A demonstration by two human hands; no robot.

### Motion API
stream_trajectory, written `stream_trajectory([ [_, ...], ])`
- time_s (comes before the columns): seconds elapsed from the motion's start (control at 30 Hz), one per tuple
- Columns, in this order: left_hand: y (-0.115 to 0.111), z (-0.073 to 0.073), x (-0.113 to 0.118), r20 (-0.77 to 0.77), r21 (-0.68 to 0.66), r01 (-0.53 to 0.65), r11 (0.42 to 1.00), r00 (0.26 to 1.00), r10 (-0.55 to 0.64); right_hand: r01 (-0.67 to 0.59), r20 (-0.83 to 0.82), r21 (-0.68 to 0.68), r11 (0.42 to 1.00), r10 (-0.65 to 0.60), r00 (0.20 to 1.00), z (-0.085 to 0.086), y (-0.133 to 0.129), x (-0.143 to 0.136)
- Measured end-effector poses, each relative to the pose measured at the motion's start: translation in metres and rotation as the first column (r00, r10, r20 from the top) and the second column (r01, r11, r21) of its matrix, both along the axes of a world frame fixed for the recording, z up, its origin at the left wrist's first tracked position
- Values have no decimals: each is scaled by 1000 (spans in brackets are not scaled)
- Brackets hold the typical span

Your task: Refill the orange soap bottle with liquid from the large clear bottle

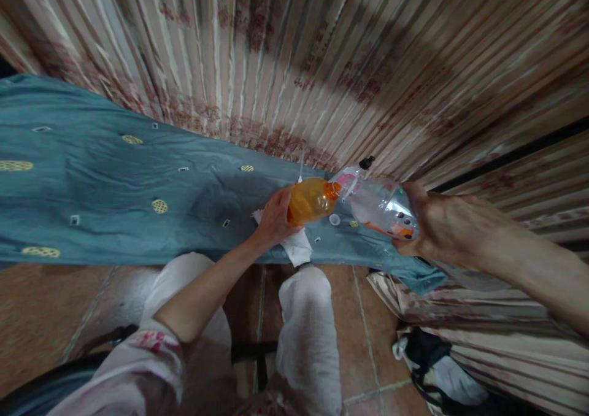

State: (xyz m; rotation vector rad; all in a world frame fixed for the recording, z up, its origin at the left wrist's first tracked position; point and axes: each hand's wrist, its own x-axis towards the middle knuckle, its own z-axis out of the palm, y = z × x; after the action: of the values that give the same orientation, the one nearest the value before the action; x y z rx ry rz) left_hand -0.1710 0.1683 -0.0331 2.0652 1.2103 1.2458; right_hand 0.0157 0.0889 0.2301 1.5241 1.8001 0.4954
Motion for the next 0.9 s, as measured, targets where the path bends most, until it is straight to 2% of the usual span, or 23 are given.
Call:
stream_trajectory([
  [0.13, -1, 2, -1, -4, -8, 4, 1000, 1000, -4, -24, -2, 5, 1000, 24, 1000, 0, 0, 1],
  [0.33, 0, 1, 0, -9, -5, 6, 1000, 1000, -6, 31, 10, -22, 999, -31, 999, 1, 0, -2],
  [0.67, -1, 1, 0, 0, -9, 0, 1000, 1000, 0, 39, 24, -21, 999, -39, 999, 3, 0, -4],
  [0.9, -1, 3, 0, -28, -15, -1, 1000, 1000, 1, 4, 45, -28, 1000, -2, 999, 2, 2, -3],
])
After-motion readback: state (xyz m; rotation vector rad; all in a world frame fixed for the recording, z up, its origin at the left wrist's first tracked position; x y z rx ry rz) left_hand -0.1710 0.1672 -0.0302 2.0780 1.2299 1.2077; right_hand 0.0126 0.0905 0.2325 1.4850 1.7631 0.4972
